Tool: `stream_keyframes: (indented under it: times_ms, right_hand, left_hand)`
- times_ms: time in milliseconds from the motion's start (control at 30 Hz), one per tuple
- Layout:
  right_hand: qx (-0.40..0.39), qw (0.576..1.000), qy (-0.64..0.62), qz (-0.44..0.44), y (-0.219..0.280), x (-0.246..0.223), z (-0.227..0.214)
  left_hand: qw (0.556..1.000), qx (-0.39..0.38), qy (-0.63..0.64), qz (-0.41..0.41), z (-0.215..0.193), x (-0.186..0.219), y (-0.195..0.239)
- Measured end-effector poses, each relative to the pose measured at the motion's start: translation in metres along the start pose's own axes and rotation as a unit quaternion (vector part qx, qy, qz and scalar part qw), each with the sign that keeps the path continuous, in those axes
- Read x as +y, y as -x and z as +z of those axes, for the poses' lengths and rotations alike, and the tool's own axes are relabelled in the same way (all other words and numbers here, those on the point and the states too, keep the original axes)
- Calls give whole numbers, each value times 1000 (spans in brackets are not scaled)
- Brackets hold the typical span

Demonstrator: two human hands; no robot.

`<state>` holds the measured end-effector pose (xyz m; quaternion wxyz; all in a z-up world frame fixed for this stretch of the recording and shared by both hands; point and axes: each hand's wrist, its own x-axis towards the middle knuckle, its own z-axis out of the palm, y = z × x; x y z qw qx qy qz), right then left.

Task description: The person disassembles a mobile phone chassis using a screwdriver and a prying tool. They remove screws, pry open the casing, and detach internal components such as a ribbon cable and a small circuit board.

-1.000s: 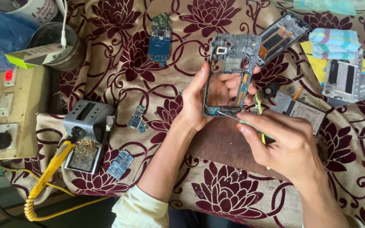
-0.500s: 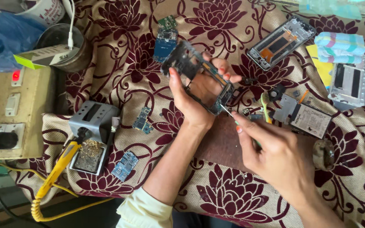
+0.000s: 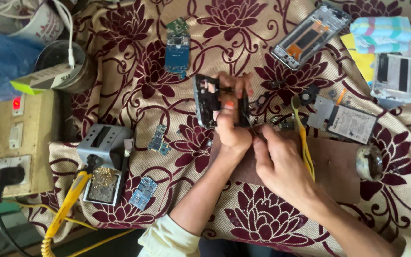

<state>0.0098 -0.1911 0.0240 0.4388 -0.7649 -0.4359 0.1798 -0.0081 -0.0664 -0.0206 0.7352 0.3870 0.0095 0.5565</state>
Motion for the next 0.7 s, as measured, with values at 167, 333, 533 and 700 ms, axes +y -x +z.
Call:
stream_keyframes:
  times_ms: [167, 333, 533, 700]
  right_hand:
    - [-36, 918, -307, 247, -5, 17, 8]
    - [128, 941, -311, -45, -29, 34, 10]
    - [93, 939, -308, 123, -10, 25, 3]
    - [90, 994, -65, 6, -1, 4, -23]
  left_hand:
    - [996, 77, 53, 5, 25, 19, -9]
    - [965, 93, 212, -123, 69, 36, 21]
    - [986, 12, 161, -48, 6, 33, -12]
    - [997, -26, 58, -40, -1, 27, -23]
